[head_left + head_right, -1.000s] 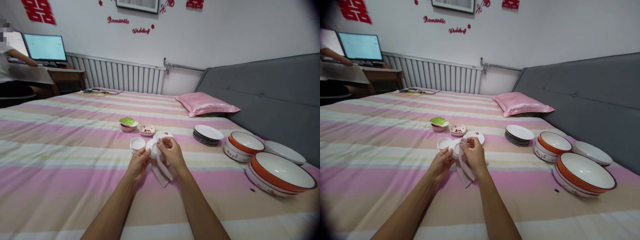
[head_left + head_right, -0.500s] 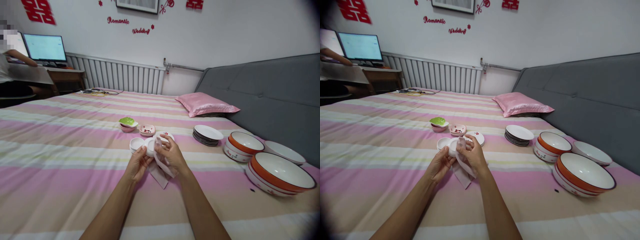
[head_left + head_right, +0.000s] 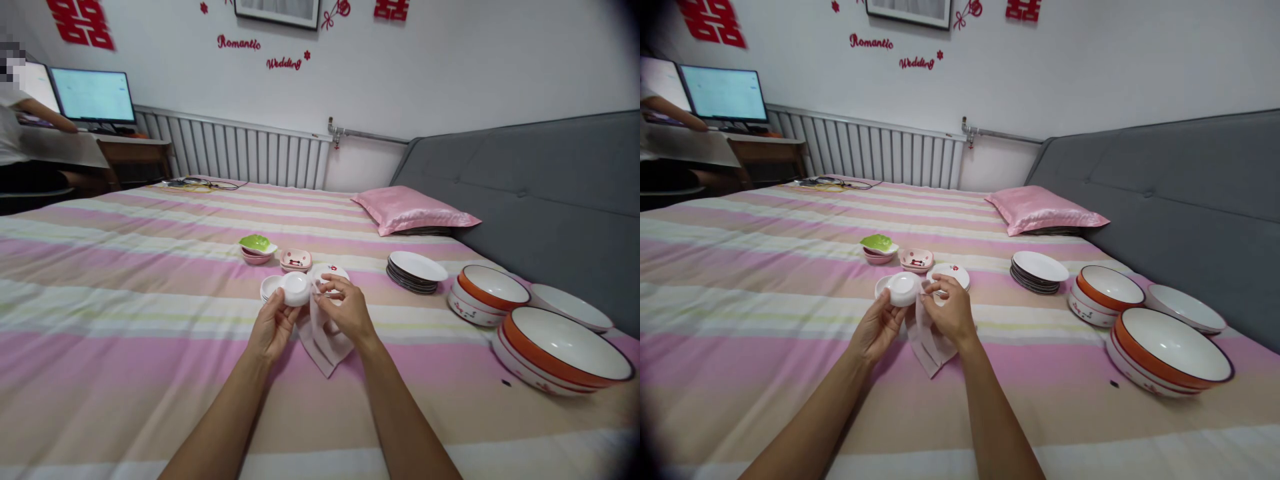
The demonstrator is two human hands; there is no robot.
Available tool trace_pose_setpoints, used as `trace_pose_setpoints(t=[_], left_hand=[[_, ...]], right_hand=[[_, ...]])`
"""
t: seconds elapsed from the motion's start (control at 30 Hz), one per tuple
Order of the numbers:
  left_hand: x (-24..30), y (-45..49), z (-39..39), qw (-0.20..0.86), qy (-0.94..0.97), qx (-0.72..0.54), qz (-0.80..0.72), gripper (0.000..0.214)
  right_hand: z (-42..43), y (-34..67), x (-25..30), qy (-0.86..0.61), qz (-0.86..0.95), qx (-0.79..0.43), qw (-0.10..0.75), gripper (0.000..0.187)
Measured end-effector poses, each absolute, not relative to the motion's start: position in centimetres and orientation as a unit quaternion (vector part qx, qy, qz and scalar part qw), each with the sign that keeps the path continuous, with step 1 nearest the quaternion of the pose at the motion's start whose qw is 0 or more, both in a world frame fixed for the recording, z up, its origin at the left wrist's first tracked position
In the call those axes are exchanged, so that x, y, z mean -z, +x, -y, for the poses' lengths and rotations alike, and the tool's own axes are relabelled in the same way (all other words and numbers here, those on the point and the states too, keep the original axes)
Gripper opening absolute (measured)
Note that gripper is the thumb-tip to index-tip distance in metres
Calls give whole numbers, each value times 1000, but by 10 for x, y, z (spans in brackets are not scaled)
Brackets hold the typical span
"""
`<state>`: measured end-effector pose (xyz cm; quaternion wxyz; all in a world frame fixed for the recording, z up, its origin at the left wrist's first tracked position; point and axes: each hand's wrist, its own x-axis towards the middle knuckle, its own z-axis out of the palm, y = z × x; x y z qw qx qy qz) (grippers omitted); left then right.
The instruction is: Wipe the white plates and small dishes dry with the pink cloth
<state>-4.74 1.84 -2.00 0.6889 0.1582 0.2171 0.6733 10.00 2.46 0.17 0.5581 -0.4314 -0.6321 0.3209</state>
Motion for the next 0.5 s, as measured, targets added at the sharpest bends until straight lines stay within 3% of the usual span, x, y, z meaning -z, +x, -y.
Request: trace_pose_setpoints(t=[0.5], left_hand=[[20, -42, -16, 712, 184, -653, -178, 19]], right_hand=[[-16, 80, -1, -358, 640, -372, 569, 9]])
